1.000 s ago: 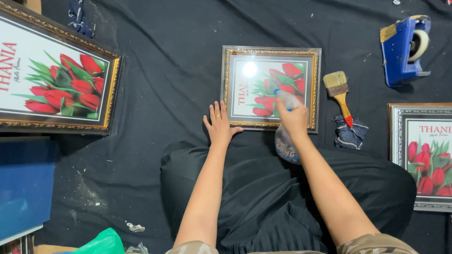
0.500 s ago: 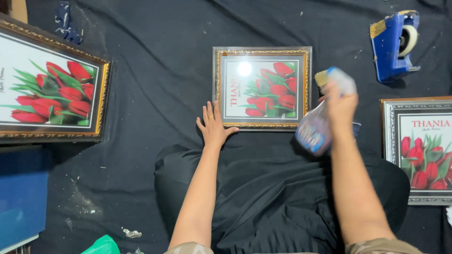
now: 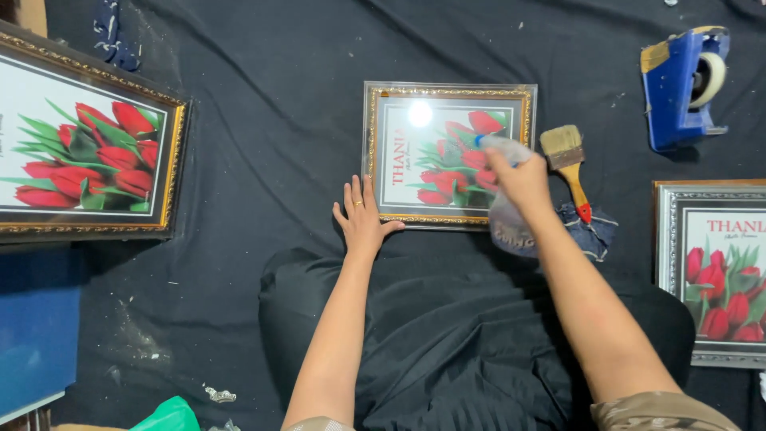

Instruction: The person cleans a framed picture of red tulips by first brushing dust off a black cloth, then brushing the frame and glass, spraying a cleaning solution, and wiping the surface with a cloth.

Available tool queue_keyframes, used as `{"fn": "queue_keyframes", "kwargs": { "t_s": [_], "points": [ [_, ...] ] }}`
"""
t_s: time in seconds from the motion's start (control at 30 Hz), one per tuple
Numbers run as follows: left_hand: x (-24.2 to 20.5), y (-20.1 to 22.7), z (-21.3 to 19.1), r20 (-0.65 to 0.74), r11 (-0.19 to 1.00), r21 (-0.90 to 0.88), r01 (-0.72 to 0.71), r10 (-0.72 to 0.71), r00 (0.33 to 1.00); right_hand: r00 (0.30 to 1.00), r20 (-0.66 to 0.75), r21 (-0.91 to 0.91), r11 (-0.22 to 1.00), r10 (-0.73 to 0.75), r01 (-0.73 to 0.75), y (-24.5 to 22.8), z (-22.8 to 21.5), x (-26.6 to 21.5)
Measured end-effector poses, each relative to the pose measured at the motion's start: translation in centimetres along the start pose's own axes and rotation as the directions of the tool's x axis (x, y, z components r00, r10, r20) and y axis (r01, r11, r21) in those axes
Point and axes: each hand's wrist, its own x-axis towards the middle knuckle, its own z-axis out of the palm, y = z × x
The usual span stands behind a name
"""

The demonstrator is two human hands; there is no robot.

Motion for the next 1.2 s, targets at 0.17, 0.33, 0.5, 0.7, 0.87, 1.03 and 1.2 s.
{"fn": "queue_keyframes", "kwargs": {
  "t_s": [0.17, 0.33, 0.5, 0.7, 0.87, 1.03, 1.2],
  "points": [
    [-0.1, 0.1, 0.3, -0.069, 0.996, 0.082, -0.031, 0.037, 0.997, 0.971, 0.126, -0.219, 0.961, 0.201, -0.17, -4.0, 1.8, -3.3],
    [-0.1, 0.6, -0.5, -0.044, 0.998, 0.05, -0.023, 0.025, 0.999, 0.993, 0.052, -0.235, 0.968, 0.104, -0.089, 2.6, -3.1, -0.5],
    [-0.2, 0.8, -0.7, -0.012, 0.998, 0.067, -0.016, 0.017, 1.0, 0.882, -0.32, -0.323, 0.915, -0.346, 0.242, 5.6, -12.4, 5.7],
    [-0.3, 0.6, -0.2, -0.052, 0.996, 0.081, -0.032, 0.036, 0.998, 0.682, -0.559, -0.289, 0.881, -0.472, 0.373, 13.5, -18.9, 14.5],
    [-0.3, 0.5, -0.1, -0.07, 0.996, 0.067, -0.051, 0.055, 0.996, 0.738, -0.549, -0.44, 0.887, -0.392, 0.144, 16.0, -21.1, 14.5],
    [-0.2, 0.3, 0.3, -0.101, 0.994, 0.082, -0.073, 0.081, 0.992, 0.928, -0.371, -0.737, 0.607, 0.003, -0.297, 11.2, -18.9, 4.5],
    [-0.1, 1.0, 0.1, -0.133, 0.99, 0.095, -0.105, 0.117, 0.984, 0.638, -0.166, -0.984, -0.086, 0.752, -0.155, 15.7, -15.4, -1.3]
  ]
}}
